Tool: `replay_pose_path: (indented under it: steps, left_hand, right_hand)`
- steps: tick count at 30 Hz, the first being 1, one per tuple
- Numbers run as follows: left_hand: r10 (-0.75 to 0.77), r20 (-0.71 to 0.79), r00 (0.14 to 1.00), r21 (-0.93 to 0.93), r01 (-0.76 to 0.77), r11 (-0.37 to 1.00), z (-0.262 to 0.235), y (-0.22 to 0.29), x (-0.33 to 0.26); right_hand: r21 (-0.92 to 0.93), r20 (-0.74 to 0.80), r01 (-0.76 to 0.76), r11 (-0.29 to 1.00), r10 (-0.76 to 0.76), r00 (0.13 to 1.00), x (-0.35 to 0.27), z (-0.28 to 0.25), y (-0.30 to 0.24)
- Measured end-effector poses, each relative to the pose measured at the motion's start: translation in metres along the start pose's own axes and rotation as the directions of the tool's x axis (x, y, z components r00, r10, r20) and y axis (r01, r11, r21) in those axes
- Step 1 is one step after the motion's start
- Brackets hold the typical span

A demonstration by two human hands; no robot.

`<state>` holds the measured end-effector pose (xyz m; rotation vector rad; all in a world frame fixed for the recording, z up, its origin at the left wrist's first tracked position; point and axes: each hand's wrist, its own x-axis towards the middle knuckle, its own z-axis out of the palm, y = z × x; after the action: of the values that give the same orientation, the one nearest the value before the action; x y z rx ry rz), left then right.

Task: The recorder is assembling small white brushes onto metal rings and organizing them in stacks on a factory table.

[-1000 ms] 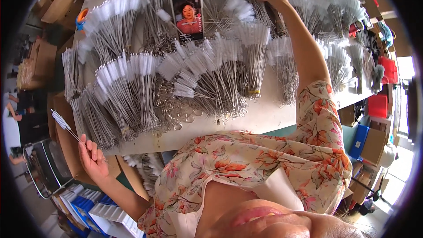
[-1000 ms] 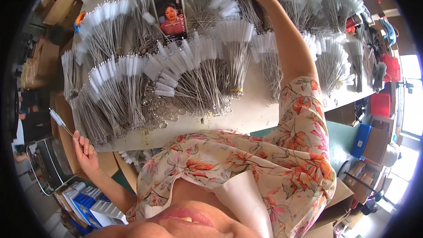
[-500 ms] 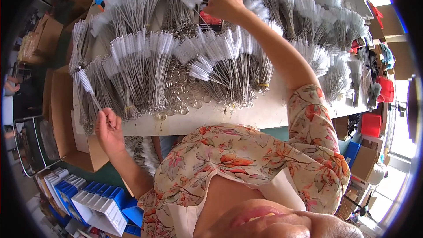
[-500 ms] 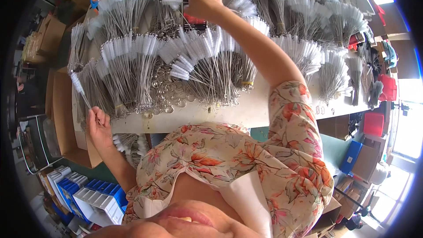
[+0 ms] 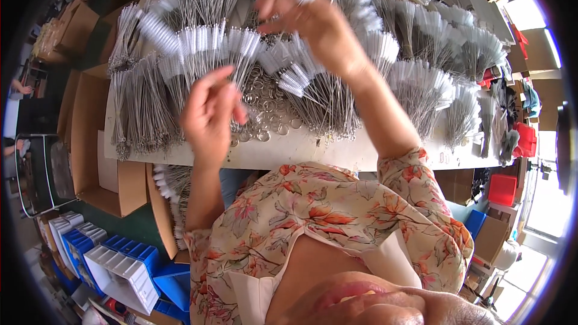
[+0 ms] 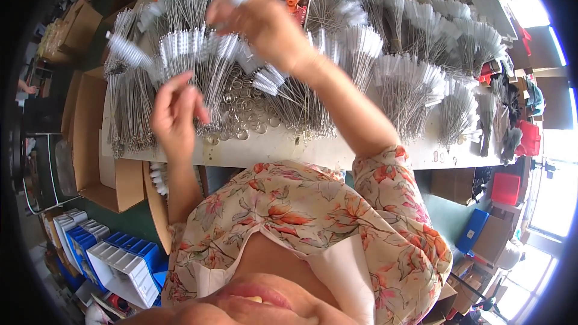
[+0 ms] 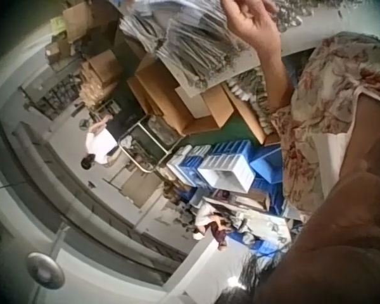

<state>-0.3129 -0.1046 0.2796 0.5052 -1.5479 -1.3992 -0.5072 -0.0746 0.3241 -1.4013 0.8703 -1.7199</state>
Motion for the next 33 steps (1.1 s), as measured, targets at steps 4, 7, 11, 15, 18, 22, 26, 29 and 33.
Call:
replay_pose_path:
  steps: [4,7,11,15,18,22,26,29,33]
  left_hand:
    - [0.243,0.251,0.937,0.418,-0.331,0.846,0.022,-0.021,0.017]
    - [0.44,0.163,0.883,0.352,-0.468,0.81,0.024,-0.023,0.018]
    - [0.575,0.055,0.816,0.331,-0.558,0.761,0.021,-0.012,0.009]
    - [0.542,0.276,0.794,0.438,-0.605,0.664,0.037,-0.032,-0.017]
    - [0.477,0.407,0.779,0.406,-0.622,0.669,0.026,-0.028,-0.016]
    - [0.46,0.219,0.86,0.323,-0.509,0.797,-0.012,0.001,0.001]
    - [0.073,0.567,0.82,-0.033,-0.066,0.997,0.013,0.01,-0.016]
    - [-0.061,0.583,0.81,-0.13,0.167,0.977,0.005,0.009,-0.024]
    - [0.161,0.676,0.719,0.22,-0.405,0.887,-0.019,0.01,-0.02]
  right_hand:
    - [-0.534,0.029,0.092,0.84,-0.09,0.995,-0.04,0.042,0.008]
    - [-0.09,-0.155,0.106,0.99,-0.119,0.981,-0.062,0.04,0.006]
    - [-0.113,-0.346,-0.333,0.936,0.277,0.897,-0.081,0.019,0.022]
    - [0.708,-0.319,-0.094,0.7,0.437,0.841,-0.084,0.04,0.047]
    - [0.863,-0.211,-0.035,0.504,0.423,0.881,-0.084,0.026,0.038]
    - [0.0,-0.129,-0.501,0.865,0.497,0.858,-0.089,0.022,-0.003]
    - [-0.379,0.073,-0.306,0.873,0.358,0.931,-0.104,0.058,0.003]
    - [-0.328,0.079,-0.287,0.9,0.328,0.941,-0.11,0.049,-0.004]
    - [-0.151,0.155,-0.568,0.809,0.587,0.795,-0.116,0.044,-0.027]
